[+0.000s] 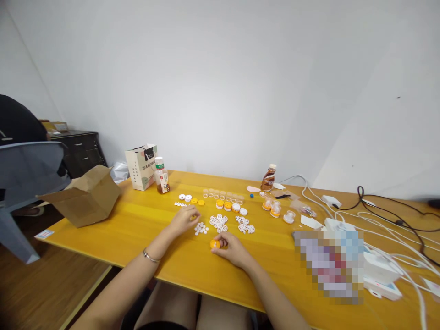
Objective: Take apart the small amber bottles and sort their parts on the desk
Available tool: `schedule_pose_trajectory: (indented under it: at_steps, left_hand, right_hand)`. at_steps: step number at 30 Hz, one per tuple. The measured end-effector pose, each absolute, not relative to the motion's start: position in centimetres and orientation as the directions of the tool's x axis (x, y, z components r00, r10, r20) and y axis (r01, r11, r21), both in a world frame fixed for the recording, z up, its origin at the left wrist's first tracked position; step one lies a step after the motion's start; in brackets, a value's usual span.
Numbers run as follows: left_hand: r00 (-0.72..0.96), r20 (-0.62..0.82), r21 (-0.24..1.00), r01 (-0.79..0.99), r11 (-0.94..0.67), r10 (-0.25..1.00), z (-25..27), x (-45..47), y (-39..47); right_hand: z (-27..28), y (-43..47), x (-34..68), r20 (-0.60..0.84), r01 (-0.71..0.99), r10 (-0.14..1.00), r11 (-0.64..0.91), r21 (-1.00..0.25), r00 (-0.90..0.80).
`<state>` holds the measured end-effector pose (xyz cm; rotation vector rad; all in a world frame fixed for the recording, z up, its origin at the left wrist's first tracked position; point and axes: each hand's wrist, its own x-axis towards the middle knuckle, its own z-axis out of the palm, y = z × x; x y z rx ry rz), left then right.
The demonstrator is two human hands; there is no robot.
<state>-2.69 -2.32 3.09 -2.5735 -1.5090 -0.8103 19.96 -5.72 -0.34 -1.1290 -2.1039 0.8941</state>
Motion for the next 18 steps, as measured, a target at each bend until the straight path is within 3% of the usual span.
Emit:
schedule_pose_trajectory:
  at_steps: [3,7,18]
  left_hand:
    - [0.187,0.357,0.261,0.921,-0.289,0.915,3.0,-4.3,-1.4]
    - [0.095,0.283,0.238,0.957,-0.166,0.954,2.1,-5.4,-0.9]
    - [0.086,0.215,0.205,0.97,-0.131,0.973,2.0,-5.0,-1.0]
  right_hand:
    - [-0.5,-5.7,20.0,0.186,0.469,0.858,0.429,-0.772,-0.478]
    - [-0.5,-5.6,20.1,0.194,0.472,0.849,0.447,-0.76,-0.492]
    - [-0.2,-5.8,20.0,0.195,0.471,0.842,0.456,-0.755,-0.503]
